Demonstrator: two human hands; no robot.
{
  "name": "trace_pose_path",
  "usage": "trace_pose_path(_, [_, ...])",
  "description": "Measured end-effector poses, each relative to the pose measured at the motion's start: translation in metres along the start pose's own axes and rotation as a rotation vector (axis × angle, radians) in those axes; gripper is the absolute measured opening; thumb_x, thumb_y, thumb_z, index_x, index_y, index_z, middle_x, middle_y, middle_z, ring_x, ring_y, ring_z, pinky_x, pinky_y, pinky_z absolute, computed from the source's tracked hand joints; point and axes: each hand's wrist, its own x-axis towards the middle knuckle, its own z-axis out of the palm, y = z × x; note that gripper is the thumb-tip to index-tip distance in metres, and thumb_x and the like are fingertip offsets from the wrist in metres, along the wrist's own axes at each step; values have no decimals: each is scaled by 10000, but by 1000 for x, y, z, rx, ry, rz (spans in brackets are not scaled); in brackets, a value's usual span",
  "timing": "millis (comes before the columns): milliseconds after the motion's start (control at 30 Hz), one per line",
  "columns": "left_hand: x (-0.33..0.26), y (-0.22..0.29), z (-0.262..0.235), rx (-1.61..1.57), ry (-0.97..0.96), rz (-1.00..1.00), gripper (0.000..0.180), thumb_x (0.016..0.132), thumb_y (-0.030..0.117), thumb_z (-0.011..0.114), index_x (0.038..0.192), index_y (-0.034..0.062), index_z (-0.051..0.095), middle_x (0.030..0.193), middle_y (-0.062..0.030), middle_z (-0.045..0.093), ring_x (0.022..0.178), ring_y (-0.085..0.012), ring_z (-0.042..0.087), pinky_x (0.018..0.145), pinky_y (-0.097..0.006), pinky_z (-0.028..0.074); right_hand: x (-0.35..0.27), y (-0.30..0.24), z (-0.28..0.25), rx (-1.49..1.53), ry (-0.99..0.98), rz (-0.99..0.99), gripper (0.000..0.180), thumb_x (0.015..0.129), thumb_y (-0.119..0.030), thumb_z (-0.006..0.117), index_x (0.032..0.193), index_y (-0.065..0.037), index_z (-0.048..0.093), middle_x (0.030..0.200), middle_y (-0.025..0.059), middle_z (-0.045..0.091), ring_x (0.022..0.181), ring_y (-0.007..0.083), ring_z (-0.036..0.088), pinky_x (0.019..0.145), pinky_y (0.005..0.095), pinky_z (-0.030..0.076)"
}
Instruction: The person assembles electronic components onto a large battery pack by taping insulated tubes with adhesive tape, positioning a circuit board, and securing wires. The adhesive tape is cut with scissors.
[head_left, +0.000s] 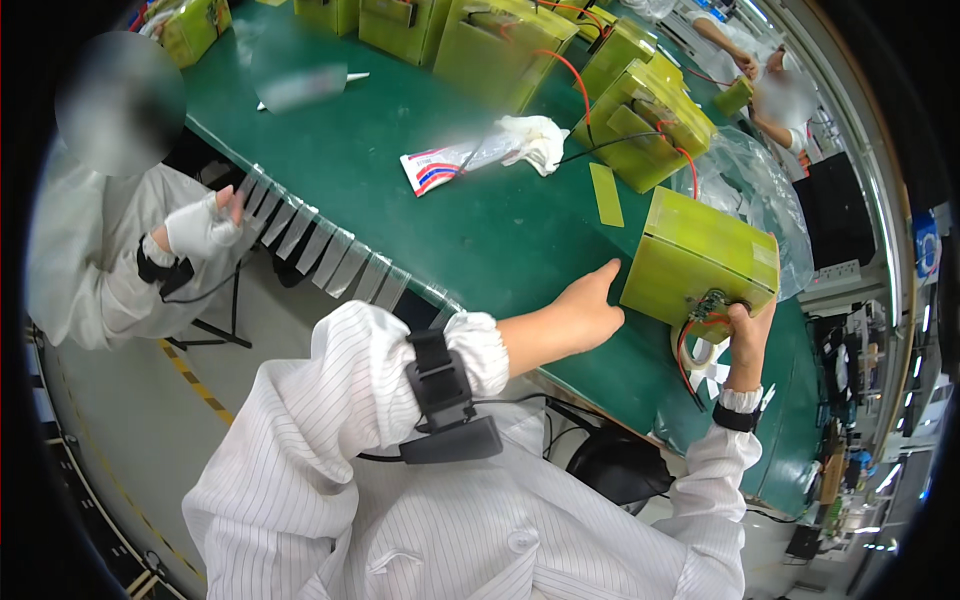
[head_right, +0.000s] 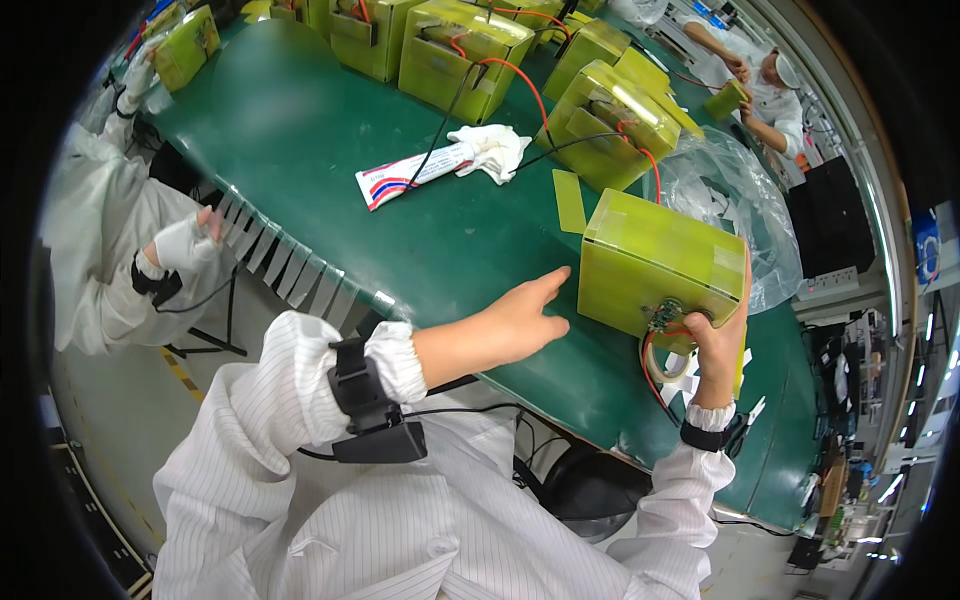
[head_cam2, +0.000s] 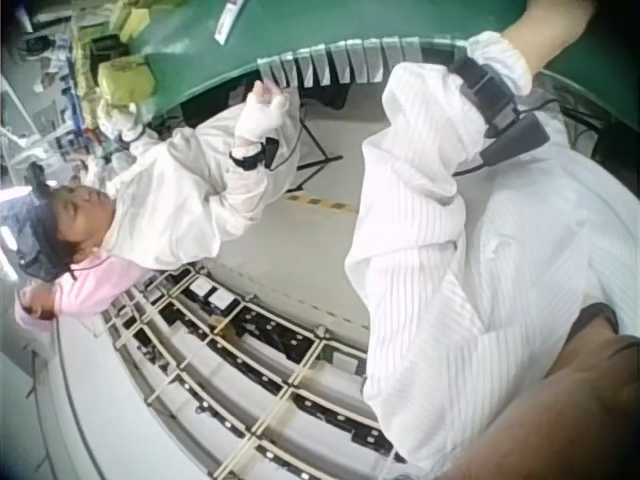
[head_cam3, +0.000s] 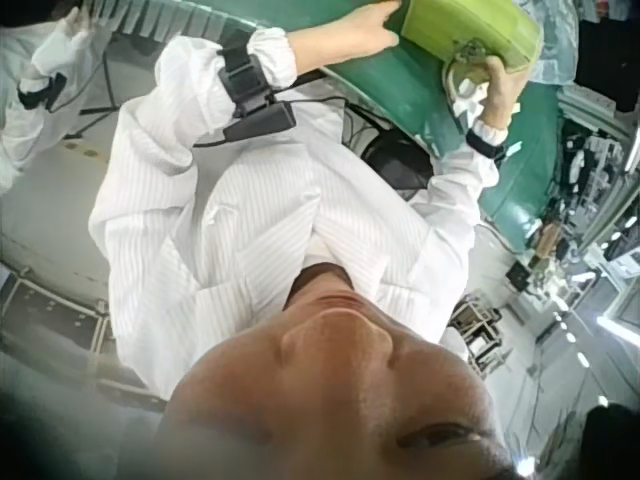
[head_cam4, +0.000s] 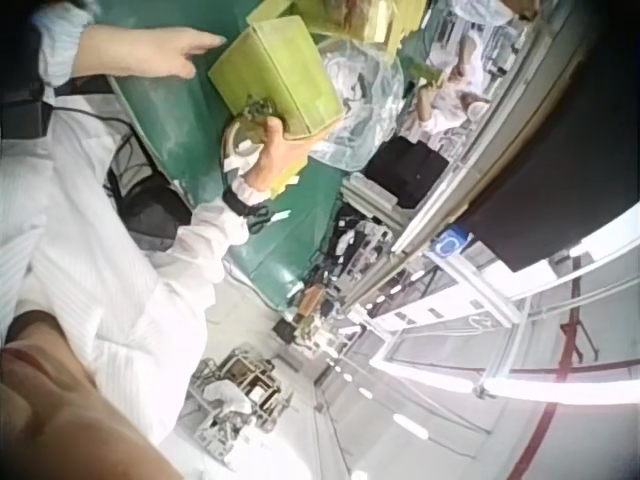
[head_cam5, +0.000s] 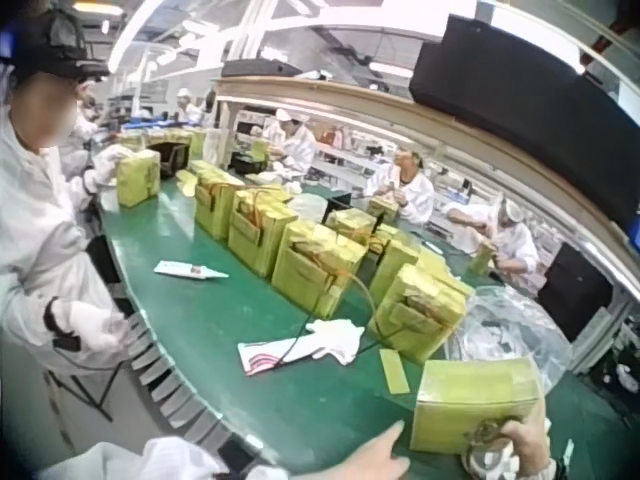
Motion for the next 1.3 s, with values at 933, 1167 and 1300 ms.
trace_pose_path(933, [-125, -38, 34, 259, 207, 664, 909, 795, 287, 567, 1351, -43, -72, 1384, -315, -80, 1307, -426, 18, 1061, -429, 114, 26, 11, 25, 570, -398, 570, 613, 813, -405, 576, 1252, -18, 393, 1201, 94, 500, 1054, 212, 515, 878, 333, 431])
trace_pose_path(1167, [-129, -50, 48, 110, 118, 542, 974, 808, 384, 543, 1317, -61, -158, 1345, -364, -127, 1289, -455, -65, 1059, -457, 80, 66, -14, 64, 258, -711, 700, 655, 794, -420, 596, 1237, 15, 388, 1169, 85, 510, 1029, 167, 515, 867, 293, 425])
trace_pose_path(1300, [-131, -49, 42, 87, 15, 472, 964, 828, 416, 525, 1326, -40, -163, 1370, -324, -126, 1307, -416, -26, 1060, -439, 109, 81, 13, 54, 144, -735, 812, 612, 859, -465, 473, 1218, 26, 407, 1148, 79, 517, 1007, 150, 513, 867, 274, 413])
